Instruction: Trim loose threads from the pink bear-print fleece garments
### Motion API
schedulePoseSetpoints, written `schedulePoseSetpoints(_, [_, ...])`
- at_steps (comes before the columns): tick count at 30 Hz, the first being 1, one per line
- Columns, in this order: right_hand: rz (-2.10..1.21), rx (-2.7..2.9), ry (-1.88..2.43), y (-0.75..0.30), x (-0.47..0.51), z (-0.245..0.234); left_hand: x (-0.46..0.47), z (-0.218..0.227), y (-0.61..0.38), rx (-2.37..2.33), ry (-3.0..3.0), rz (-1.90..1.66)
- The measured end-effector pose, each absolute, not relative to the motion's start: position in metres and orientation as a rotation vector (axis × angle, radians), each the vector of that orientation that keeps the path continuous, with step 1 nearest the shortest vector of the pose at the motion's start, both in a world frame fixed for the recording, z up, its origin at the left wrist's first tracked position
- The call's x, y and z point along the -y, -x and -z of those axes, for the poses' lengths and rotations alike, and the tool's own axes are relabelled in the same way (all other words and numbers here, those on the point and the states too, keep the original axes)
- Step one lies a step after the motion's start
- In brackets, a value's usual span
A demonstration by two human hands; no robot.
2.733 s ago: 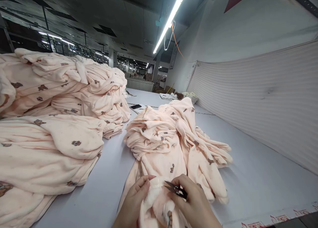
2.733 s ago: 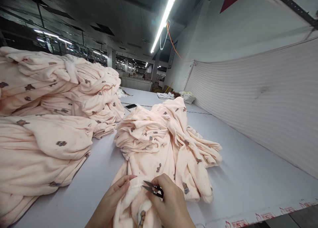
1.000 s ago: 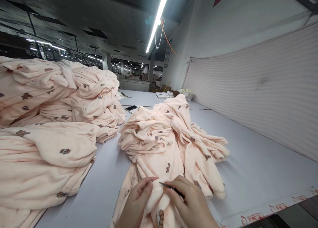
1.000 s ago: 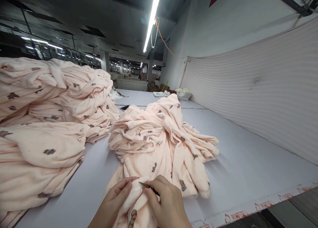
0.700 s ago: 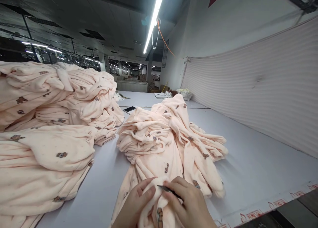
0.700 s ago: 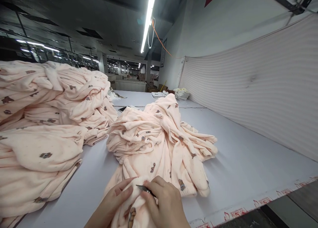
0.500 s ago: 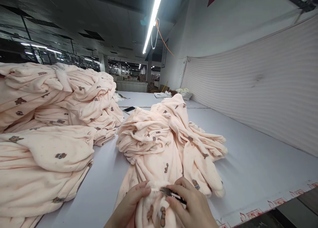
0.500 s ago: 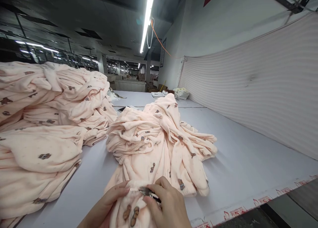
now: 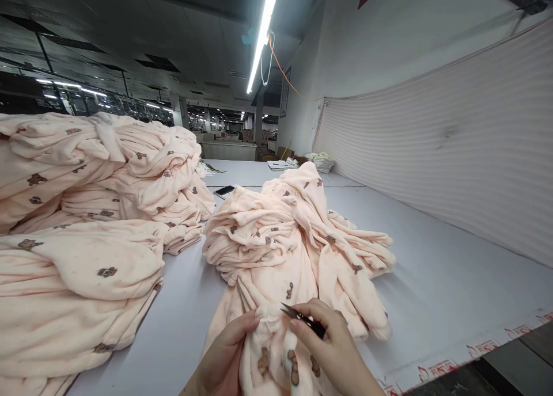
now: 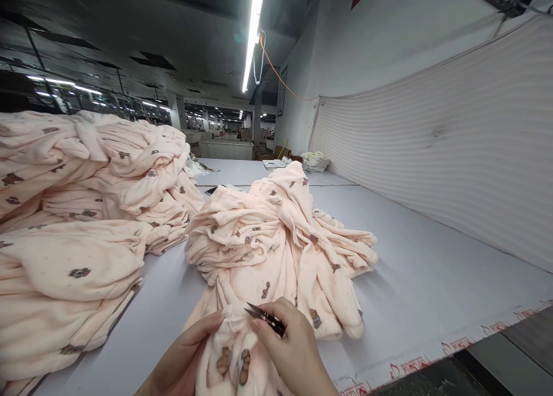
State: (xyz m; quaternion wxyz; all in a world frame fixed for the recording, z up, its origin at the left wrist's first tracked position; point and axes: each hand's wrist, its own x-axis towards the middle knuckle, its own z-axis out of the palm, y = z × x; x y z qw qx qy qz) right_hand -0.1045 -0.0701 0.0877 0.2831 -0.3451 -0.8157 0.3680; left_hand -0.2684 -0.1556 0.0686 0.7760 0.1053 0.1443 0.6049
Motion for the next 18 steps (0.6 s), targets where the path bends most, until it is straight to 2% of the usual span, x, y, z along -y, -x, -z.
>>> schedulePoseSetpoints(7, [-0.667, 2.395, 0.857, 0.1078, 0.0779, -0.0983, 0.1521, -0.0717, 0.2711, -0.280, -0.231, -1.220])
schedulePoseSetpoints(11, [-0.808, 2.360, 0.821, 0.1095, 0.0729, -0.0955, 0.1502, -0.0698, 0.2689, -0.281, -0.233, -1.221])
schedulePoseSetpoints(18, [-0.833, 2.283, 0.855, 0.1026, 0.0700, -0.0938, 0.1489, -0.0715, 0.2641, -0.372, -0.239, -1.323])
